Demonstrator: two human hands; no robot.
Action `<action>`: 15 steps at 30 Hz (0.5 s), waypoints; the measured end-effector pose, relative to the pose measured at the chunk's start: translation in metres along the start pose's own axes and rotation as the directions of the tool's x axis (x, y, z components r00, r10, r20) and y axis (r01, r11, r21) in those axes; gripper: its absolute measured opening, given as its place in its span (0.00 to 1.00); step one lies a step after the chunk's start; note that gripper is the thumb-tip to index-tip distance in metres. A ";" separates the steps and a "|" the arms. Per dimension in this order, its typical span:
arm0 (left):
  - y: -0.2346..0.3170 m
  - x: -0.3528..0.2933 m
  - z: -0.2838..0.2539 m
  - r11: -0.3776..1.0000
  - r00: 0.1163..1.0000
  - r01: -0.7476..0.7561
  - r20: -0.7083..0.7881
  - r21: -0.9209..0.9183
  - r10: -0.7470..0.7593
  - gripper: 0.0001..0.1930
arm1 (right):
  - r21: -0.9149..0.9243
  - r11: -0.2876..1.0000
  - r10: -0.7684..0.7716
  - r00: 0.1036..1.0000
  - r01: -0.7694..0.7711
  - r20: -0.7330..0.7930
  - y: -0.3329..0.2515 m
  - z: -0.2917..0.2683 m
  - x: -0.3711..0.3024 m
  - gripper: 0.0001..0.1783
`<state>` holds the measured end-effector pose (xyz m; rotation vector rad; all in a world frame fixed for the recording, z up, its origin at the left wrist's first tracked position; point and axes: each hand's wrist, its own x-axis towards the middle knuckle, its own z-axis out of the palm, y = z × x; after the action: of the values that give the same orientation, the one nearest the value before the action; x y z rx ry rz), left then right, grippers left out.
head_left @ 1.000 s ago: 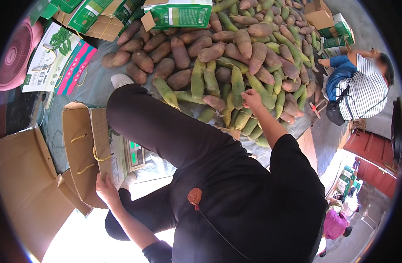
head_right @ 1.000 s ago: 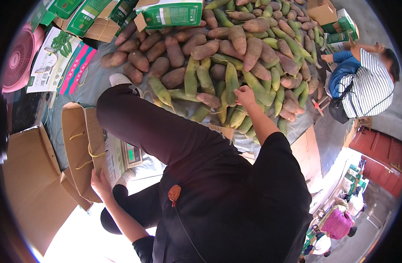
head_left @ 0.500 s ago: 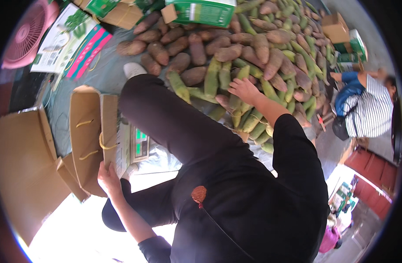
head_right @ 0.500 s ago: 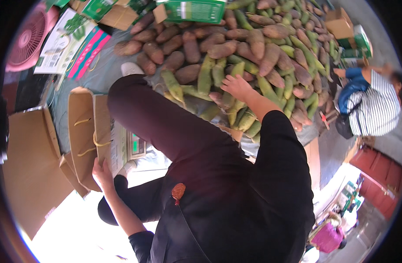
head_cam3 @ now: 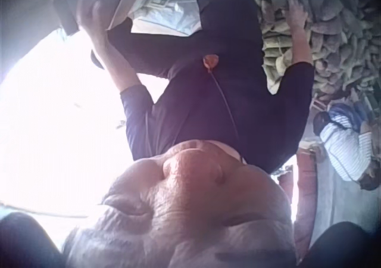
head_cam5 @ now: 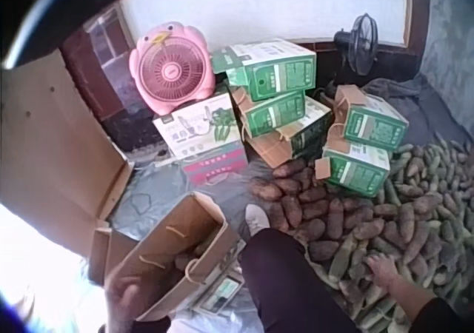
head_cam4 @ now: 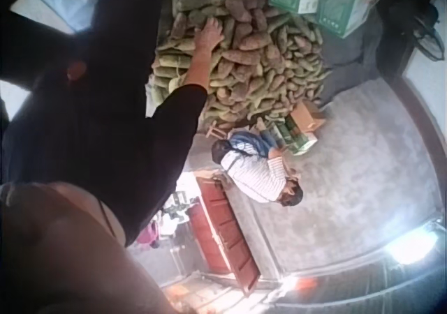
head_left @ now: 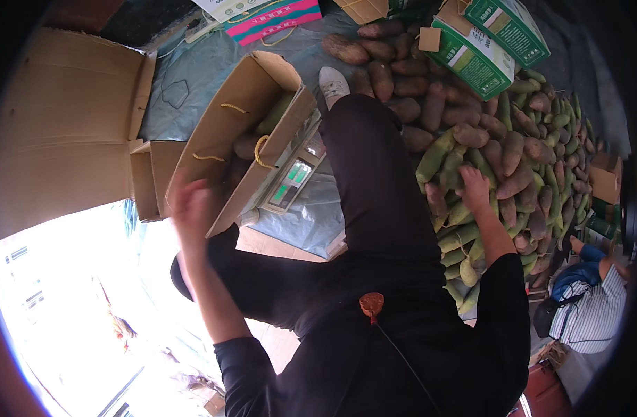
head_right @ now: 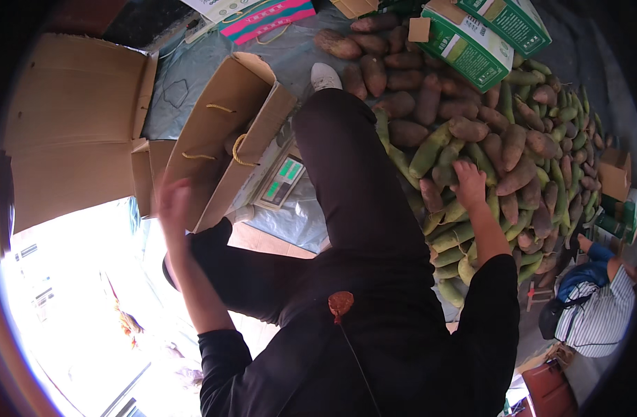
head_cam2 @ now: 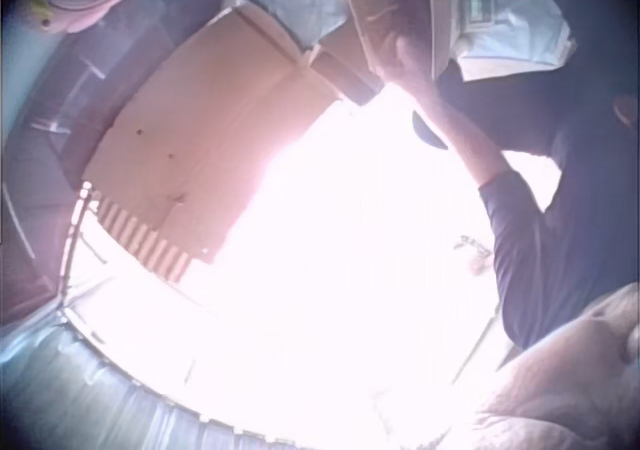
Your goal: Weighing produce on a scale and packing it into cardboard boxes
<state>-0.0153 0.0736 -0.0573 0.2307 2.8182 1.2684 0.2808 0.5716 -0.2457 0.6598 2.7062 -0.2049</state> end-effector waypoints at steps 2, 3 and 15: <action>-0.016 0.005 -0.059 0.951 0.938 0.030 -0.319 -0.308 -0.133 0.20 | 0.068 0.997 0.052 0.994 -0.046 -0.092 -0.005 -0.014 0.008 0.37; -0.001 0.000 -0.072 0.961 0.873 0.031 -0.461 -0.275 -0.160 0.20 | 0.158 0.986 0.092 0.977 -0.062 -0.193 -0.005 -0.024 0.014 0.38; -0.003 -0.011 0.016 0.900 0.941 -0.249 0.308 0.359 0.137 0.22 | 0.499 0.405 -0.140 0.592 0.766 -0.794 -0.203 -0.268 0.064 0.37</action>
<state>-0.0035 0.0814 -0.0706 0.6653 2.8192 0.6070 0.0526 0.4782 -0.0079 -0.0002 3.3077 -1.8608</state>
